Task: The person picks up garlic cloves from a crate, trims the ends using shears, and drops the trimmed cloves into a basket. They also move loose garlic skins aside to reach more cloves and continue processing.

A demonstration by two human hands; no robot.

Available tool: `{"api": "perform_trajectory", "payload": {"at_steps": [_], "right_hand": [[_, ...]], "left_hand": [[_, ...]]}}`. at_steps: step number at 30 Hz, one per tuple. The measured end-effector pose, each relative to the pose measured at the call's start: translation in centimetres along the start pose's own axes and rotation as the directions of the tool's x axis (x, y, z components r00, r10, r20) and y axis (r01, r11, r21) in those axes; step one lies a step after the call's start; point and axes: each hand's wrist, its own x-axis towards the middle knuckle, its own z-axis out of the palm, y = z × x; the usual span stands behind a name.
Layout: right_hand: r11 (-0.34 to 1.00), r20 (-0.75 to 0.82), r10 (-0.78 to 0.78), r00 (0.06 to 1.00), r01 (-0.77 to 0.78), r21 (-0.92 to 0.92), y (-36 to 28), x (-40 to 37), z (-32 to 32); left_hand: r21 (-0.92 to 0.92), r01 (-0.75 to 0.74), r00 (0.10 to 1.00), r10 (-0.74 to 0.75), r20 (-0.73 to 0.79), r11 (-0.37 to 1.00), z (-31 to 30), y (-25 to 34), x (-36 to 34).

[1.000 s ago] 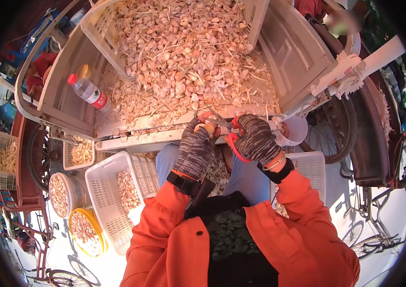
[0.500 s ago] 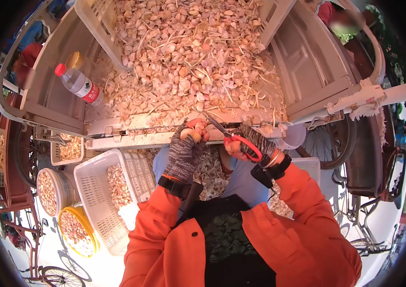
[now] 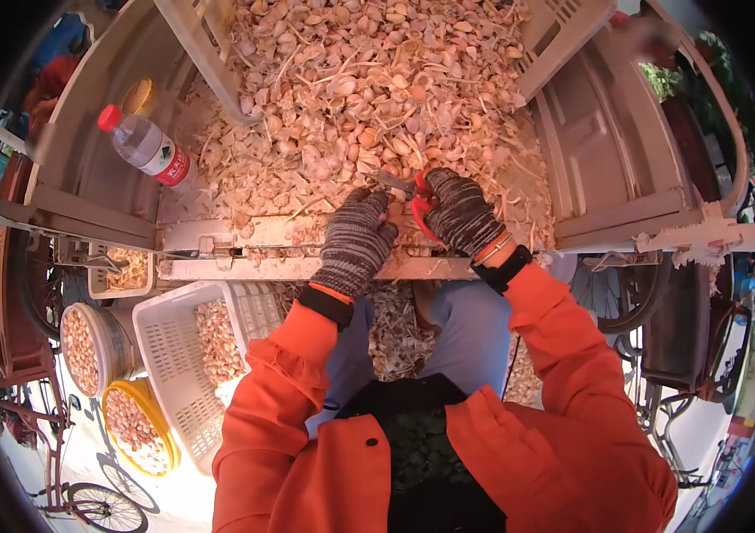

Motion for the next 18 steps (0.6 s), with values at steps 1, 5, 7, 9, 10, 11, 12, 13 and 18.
{"api": "perform_trajectory", "payload": {"at_steps": [1, 5, 7, 9, 10, 11, 12, 13, 18], "right_hand": [[1.000, -0.046, -0.008, 0.999, 0.008, 0.004, -0.2, -0.1, -0.1], [0.983, -0.246, 0.098, 0.964, -0.056, 0.174, -1.1, -1.8, -2.2], [0.991, -0.292, 0.099, 0.951, -0.067, 0.117, -1.1, -3.1, -3.4], [0.990, -0.265, 0.128, 0.956, -0.108, 0.089, -0.8, -4.6, -4.1], [0.989, -0.288, 0.105, 0.952, -0.069, 0.133, 0.0, -5.3, -3.5], [0.984, -0.311, 0.084, 0.947, -0.029, 0.175, 0.8, -6.1, -2.8], [0.962, -0.293, 0.147, 0.945, -0.068, 0.263, 1.5, -6.9, -2.1], [0.961, -0.300, 0.148, 0.942, -0.065, 0.269, 1.1, -7.6, -1.9], [0.903, -0.353, 0.073, 0.933, 0.088, 0.420, -2.8, -9.1, -0.3]], "left_hand": [[0.377, -0.203, 0.969, 0.242, -0.059, 0.904, 0.3, 0.6, 0.3], [0.494, -0.169, 0.984, 0.173, 0.037, 0.853, 0.4, 2.6, 1.2], [0.500, -0.167, 0.983, 0.184, 0.016, 0.850, 1.3, 1.3, 1.4], [0.274, -0.242, 0.958, 0.275, -0.085, 0.931, 1.0, 1.2, 1.1], [0.222, -0.164, 0.984, 0.176, -0.036, 0.961, 0.4, 1.3, 1.1], [0.233, -0.175, 0.982, 0.188, -0.032, 0.956, -0.1, 1.8, 0.8], [-0.144, -0.031, 1.000, 0.031, -0.005, 0.989, -0.6, 2.3, -0.1], [-0.492, 0.135, 0.991, -0.110, 0.080, 0.860, -0.8, 2.7, -1.1], [-0.918, 0.181, 0.982, -0.111, 0.151, 0.353, -0.6, 4.2, -6.1]]}}
